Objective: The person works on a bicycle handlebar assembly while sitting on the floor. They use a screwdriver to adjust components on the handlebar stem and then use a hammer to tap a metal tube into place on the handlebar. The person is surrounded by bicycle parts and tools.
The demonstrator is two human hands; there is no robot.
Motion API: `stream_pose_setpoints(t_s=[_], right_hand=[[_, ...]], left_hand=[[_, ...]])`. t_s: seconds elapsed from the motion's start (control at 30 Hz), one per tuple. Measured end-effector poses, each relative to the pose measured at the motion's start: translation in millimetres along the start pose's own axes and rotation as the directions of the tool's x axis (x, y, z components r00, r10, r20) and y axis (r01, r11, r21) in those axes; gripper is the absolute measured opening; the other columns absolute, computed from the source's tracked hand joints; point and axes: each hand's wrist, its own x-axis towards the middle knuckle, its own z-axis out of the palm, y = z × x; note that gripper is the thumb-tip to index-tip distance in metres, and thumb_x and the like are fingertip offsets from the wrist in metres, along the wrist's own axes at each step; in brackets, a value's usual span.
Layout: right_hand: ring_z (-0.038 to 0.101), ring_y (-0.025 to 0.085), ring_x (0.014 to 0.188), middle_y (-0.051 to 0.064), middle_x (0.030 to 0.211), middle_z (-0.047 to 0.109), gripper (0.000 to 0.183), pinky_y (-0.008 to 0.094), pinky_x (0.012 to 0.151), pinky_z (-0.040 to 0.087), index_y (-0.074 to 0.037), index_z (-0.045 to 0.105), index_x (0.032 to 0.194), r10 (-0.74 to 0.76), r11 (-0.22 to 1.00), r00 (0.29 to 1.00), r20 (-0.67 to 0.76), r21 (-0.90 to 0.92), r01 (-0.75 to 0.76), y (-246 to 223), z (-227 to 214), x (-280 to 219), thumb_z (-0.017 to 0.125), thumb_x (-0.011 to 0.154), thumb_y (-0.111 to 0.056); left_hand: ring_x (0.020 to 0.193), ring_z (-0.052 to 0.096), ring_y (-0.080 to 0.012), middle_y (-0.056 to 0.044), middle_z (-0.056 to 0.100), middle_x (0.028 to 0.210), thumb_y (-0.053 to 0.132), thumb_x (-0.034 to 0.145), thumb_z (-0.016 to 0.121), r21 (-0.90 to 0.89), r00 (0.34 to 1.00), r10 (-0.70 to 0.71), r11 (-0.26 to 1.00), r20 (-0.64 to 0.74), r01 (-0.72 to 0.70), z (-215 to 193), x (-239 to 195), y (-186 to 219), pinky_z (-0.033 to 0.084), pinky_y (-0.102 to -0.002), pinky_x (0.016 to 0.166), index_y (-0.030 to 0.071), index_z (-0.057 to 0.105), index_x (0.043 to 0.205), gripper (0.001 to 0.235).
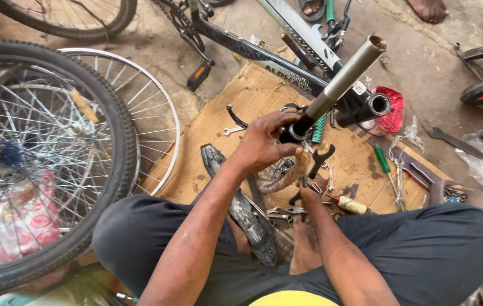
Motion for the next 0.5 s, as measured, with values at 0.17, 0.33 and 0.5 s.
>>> stream_pose_setpoints(t_s=[0.17, 0.33, 0.5], right_hand=[[0.060, 0.013, 0.078, 0.005, 0.087, 0.069, 0.013, 0.031, 0.070, 0.050, -0.002, 0.069, 0.097, -0.298, 0.888, 0.931, -0.211, 0.296, 0.351, -9.5, -25.1, 2.3, 0.076, 0.086, -0.006], [0.062, 0.010, 0.083, 0.003, 0.101, 0.066, 0.025, 0.029, 0.073, 0.053, -0.004, 0.062, 0.118, -0.305, 0.889, 0.899, -0.315, 0.246, 0.387, -49.5, -81.6, -2.2, 0.066, 0.094, 0.003], [0.058, 0.013, 0.070, 0.002, 0.092, 0.063, 0.030, 0.028, 0.060, 0.052, -0.005, 0.057, 0.132, -0.194, 0.935, 0.974, -0.114, 0.278, 0.219, -157.1, -182.2, -47.6, 0.059, 0.102, -0.006]], left_hand=[[0.117, 0.069, -0.0226, -0.009, 0.071, 0.128, 0.013, 0.070, 0.093, -0.056, 0.999, -0.018, 0.998, 0.029, 0.020, 3.0, 17.0, -12.7, 0.056, -0.035, 0.101, 0.006, 0.066, 0.135, 0.070], [0.113, 0.068, -0.0207, -0.008, 0.070, 0.125, 0.004, 0.071, 0.090, -0.197, 0.987, -0.099, 0.973, 0.127, 0.123, 4.5, 27.8, -19.7, 0.056, -0.034, 0.099, 0.006, 0.065, 0.135, 0.069], [0.107, 0.069, -0.0190, -0.007, 0.071, 0.120, 0.002, 0.071, 0.088, -0.190, 0.982, -0.133, 0.969, 0.136, 0.158, 2.6, 30.3, -24.3, 0.058, -0.034, 0.093, 0.006, 0.066, 0.133, 0.066]])
